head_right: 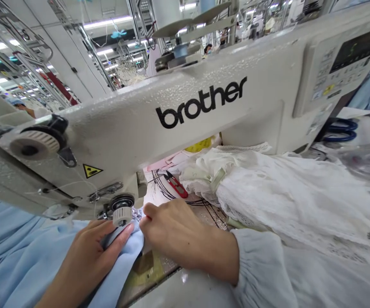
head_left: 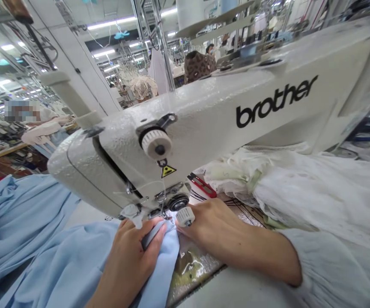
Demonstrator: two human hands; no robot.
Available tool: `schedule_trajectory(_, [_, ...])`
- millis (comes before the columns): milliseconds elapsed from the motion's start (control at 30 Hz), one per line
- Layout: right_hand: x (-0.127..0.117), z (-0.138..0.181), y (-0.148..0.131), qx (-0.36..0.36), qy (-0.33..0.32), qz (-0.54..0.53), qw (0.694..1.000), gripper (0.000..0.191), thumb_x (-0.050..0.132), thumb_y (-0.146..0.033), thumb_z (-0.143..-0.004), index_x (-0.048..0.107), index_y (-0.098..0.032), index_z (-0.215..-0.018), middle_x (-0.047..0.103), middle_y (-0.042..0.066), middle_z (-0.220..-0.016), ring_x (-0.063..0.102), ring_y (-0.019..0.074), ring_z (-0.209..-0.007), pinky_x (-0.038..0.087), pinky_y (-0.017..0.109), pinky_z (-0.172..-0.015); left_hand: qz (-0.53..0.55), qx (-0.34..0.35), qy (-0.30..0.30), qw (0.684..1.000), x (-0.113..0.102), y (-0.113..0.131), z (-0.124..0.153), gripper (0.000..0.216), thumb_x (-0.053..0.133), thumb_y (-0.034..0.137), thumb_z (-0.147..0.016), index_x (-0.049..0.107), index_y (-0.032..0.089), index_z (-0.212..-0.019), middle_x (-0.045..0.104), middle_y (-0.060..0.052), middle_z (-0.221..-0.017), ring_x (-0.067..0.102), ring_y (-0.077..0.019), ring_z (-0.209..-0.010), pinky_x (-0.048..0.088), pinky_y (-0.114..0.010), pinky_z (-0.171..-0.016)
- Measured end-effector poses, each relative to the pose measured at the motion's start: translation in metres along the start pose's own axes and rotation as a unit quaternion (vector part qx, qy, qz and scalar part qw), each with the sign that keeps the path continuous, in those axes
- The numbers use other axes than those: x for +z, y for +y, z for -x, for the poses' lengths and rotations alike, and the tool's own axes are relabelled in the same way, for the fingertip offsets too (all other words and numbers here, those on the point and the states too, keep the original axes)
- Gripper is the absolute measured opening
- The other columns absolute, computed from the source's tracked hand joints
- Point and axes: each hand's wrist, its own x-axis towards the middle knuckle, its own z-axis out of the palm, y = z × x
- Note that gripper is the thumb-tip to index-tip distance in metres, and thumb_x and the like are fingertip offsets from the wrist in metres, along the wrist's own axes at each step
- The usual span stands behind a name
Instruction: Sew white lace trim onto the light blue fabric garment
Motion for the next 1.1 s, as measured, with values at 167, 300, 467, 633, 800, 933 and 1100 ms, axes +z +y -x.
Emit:
schedule_trajectory(167, [0.0002,-0.0022,-0.0004,-0.019,-0.012,-0.002,1.0,0.003,0.067,-0.015,-0.088,0.064,-0.016,-0.089,0.059,0.002,-0.066,0.05,0.0146,-0.055,0.01,0.031,-0.045,-0.003,0.002,0.006,1.0,0.0022,0.0008,0.0011,0.046,0.057,0.042,-0.091,0.044,0.023,-0.051,0.052,0.002,-0.049,0.054,-0.0138,-0.052,0.039,-0.024,-0.049])
schedule_trajectory(300, [0.0025,-0.0041,0.0012,-0.03,-0.016,-0.005,0.999,0.006,0.061,-0.014,-0.092,0.062,-0.015,-0.086,0.06,0.003,-0.068,0.052,0.0149,-0.057,0.012,0.031,-0.045,-0.005,0.016,0.013,1.0,0.0031,0.0017,0.0014,0.045,0.057,0.042,-0.091,0.045,0.023,-0.052,0.05,0.003,-0.05,0.053,-0.014,-0.052,0.039,-0.025,-0.051])
schedule_trajectory(467, [0.0011,-0.0027,0.0031,-0.043,-0.016,-0.003,0.999,0.003,0.062,-0.013,-0.09,0.063,-0.016,-0.089,0.061,0.003,-0.067,0.053,0.017,-0.056,0.012,0.031,-0.045,-0.003,0.04,0.021,0.999,0.0029,0.002,0.003,0.035,0.056,0.037,-0.092,0.056,0.024,-0.059,0.052,0.003,-0.053,0.056,-0.0147,-0.057,0.042,-0.027,-0.059])
schedule_trajectory(633, [-0.0007,-0.0018,0.0025,-0.054,-0.007,0.009,0.998,0.004,0.06,-0.012,-0.091,0.063,-0.015,-0.091,0.061,0.004,-0.067,0.054,0.0176,-0.056,0.013,0.03,-0.045,0.002,0.05,0.023,0.998,0.0029,0.0023,0.002,0.028,0.056,0.037,-0.092,0.064,0.025,-0.068,0.054,0.004,-0.054,0.056,-0.0148,-0.056,0.042,-0.027,-0.058])
schedule_trajectory(800, [-0.0029,-0.0038,0.0034,-0.081,-0.012,0.019,0.996,0.013,0.058,-0.014,-0.094,0.064,-0.014,-0.082,0.058,0.003,-0.06,0.055,0.0176,-0.058,0.017,0.029,-0.044,0.011,0.055,0.02,0.998,0.0011,0.0052,-0.0019,0.032,0.052,0.036,-0.093,0.063,0.026,-0.065,0.05,0.006,-0.05,0.054,-0.0138,-0.048,0.039,-0.027,-0.051])
schedule_trajectory(933, [-0.0051,-0.0037,0.0041,-0.091,-0.009,0.024,0.995,0.016,0.06,-0.015,-0.093,0.065,-0.014,-0.078,0.059,0.003,-0.063,0.056,0.0173,-0.059,0.017,0.031,-0.044,0.04,0.052,0.007,0.998,-0.0013,0.0037,-0.0003,0.021,0.051,0.035,-0.095,0.069,0.029,-0.087,0.063,0.008,-0.062,0.064,-0.0123,-0.058,0.043,-0.025,-0.055])
schedule_trajectory(1100, [-0.0064,-0.0029,0.0049,-0.092,0.0,0.031,0.995,0.021,0.061,-0.016,-0.092,0.063,-0.015,-0.072,0.054,0.001,-0.057,0.053,0.0168,-0.056,0.014,0.031,-0.043,0.062,0.038,-0.02,0.997,-0.0013,-0.0002,0.0034,0.017,0.051,0.034,-0.095,0.067,0.03,-0.092,0.071,0.008,-0.078,0.069,-0.0129,-0.071,0.047,-0.026,-0.064])
